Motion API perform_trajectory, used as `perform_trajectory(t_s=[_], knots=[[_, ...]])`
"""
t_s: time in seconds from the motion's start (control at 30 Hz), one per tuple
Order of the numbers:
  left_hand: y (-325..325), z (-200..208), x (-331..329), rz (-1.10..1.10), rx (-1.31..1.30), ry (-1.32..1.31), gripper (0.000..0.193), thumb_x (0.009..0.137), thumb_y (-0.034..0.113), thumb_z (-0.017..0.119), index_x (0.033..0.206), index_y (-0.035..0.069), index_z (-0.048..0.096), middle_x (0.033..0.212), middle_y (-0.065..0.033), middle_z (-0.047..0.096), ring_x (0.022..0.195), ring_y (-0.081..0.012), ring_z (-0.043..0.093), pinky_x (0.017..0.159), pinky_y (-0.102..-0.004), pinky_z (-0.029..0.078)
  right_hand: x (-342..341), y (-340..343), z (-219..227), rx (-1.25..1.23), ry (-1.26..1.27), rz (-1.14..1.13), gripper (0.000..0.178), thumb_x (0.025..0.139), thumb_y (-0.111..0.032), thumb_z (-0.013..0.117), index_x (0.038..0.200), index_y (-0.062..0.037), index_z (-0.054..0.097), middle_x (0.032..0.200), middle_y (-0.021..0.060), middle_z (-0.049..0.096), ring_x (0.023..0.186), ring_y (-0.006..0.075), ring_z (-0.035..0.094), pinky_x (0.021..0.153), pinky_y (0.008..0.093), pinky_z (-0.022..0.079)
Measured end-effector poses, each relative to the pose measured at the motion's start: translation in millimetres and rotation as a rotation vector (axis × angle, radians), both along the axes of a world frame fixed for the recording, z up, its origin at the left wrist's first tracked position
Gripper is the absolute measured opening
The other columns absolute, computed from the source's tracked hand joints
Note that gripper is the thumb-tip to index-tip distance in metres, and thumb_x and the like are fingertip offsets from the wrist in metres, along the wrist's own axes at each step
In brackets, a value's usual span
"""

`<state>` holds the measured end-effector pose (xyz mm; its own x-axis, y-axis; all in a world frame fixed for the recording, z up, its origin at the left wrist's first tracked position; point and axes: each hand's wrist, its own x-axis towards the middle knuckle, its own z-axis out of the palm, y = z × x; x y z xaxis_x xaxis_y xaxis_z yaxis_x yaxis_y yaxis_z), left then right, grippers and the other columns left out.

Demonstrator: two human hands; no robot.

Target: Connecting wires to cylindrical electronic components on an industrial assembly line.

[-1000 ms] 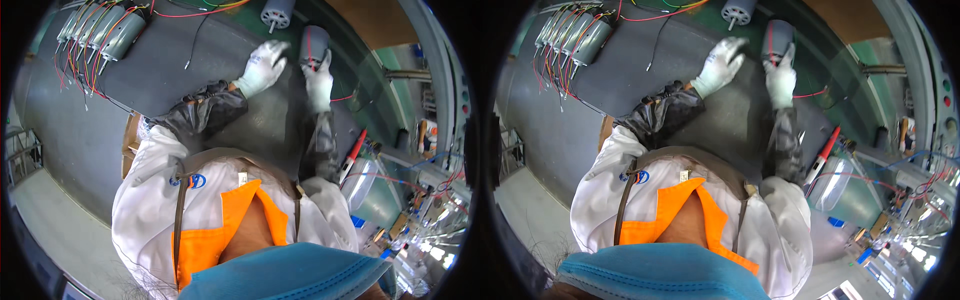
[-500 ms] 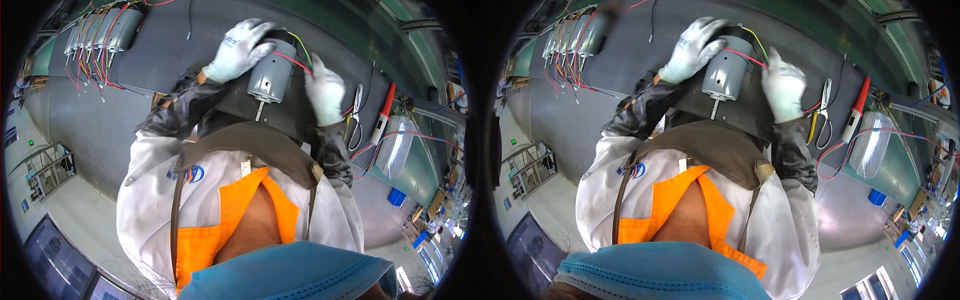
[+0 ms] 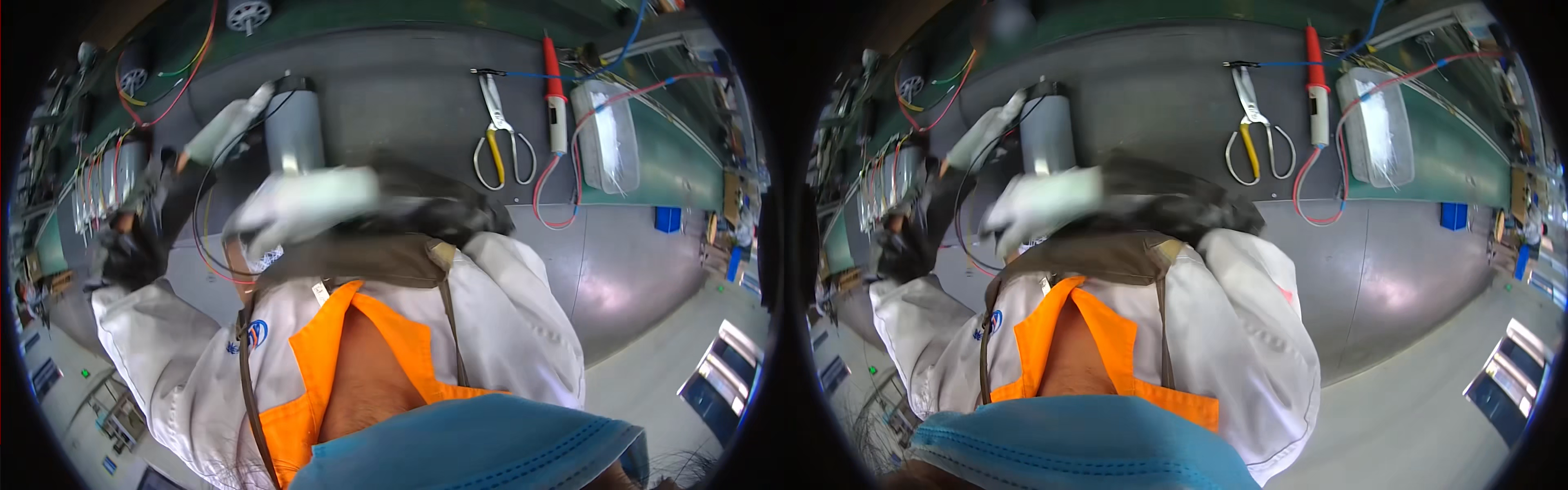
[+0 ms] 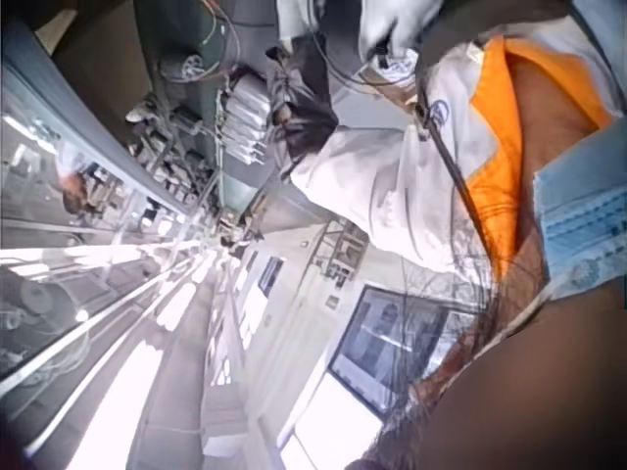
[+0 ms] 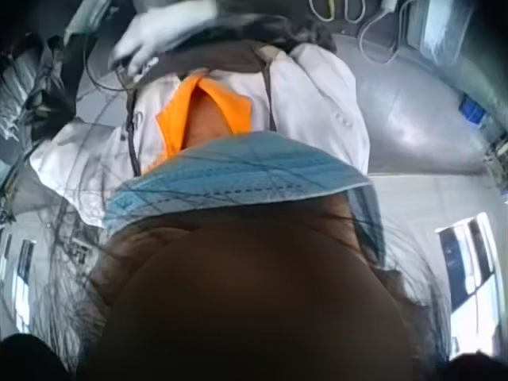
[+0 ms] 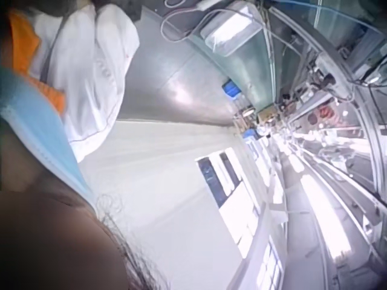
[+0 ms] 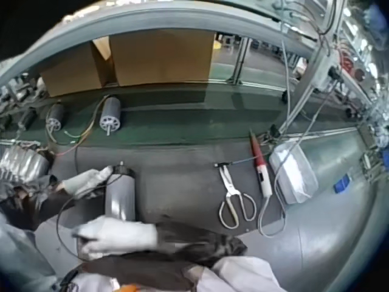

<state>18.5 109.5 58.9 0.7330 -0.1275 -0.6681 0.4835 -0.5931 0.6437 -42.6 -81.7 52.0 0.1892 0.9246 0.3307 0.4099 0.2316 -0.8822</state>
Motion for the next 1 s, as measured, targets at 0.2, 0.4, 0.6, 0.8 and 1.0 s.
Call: perform_trajectory(t_s=[0.2, 0.4, 0.6, 0.8, 1.0], knots=[[7, -68, -13, 0.206, -0.026, -0.302, 0.065, 0.105, 0.058, 0.045, 0.086, -0.001, 0.065, 0.067, 0.003, 0.046, 0.064, -0.009, 0.039, 0.059, -0.0288, 0.037, 4, -286, 66, -0.102, 0.404, -1.202, 0.034, 0.1, -0.023, 0.062, 0.119, 0.0047, 0.069, 0.103, 0.0128, 0.074, 0.091, 0.0177, 0.069, 0.082, 0.0316, 0.055], [-21, -72, -17, 0.067, 0.005, -0.357, 0.064, 0.106, 0.054, 0.047, 0.111, -0.006, 0.068, 0.093, -0.0037, 0.065, 0.09, -0.0114, 0.053, 0.087, -0.029, 0.047, 77, -466, -16, -0.647, 0.113, -1.912, 0.027, 0.099, -0.02, 0.064, 0.118, -0.0025, 0.071, 0.092, 0.0055, 0.074, 0.075, 0.0111, 0.068, 0.065, 0.0261, 0.054], [-29, -21, -21, -0.305, 0.033, -0.349, 0.062, 0.107, 0.049, 0.046, 0.122, -0.009, 0.06, 0.095, -0.0084, 0.067, 0.092, -0.0119, 0.054, 0.09, -0.0315, 0.048, 181, -587, -158, -1.117, -0.53, -1.754, 0.041, 0.103, -0.036, 0.045, 0.107, -0.0057, 0.072, 0.105, 0.0201, 0.072, 0.096, 0.037, 0.069, 0.085, 0.0464, 0.054], [-49, 27, -12, -0.714, 0.382, -0.352, 0.064, 0.099, 0.055, 0.053, 0.141, 0.007, 0.053, 0.099, -0.0205, 0.07, 0.094, -0.0339, 0.07, 0.08, -0.0445, 0.053, 122, -619, -116, -1.035, -1.035, -1.314, 0.026, 0.093, -0.02, 0.068, 0.113, -0.0049, 0.076, 0.101, 0.0127, 0.076, 0.083, 0.0198, 0.071, 0.078, 0.0314, 0.054], [-41, 29, 5, -0.724, 0.326, -0.162, 0.059, 0.099, 0.048, 0.059, 0.139, 0.006, 0.055, 0.094, -0.0195, 0.07, 0.085, -0.0295, 0.07, 0.074, -0.0434, 0.052, 32, -388, 44, -0.379, -0.172, -1.947, 0.025, 0.098, -0.014, 0.065, 0.117, -0.0003, 0.074, 0.106, 0.0089, 0.076, 0.09, 0.0147, 0.07, 0.075, 0.0267, 0.055]])
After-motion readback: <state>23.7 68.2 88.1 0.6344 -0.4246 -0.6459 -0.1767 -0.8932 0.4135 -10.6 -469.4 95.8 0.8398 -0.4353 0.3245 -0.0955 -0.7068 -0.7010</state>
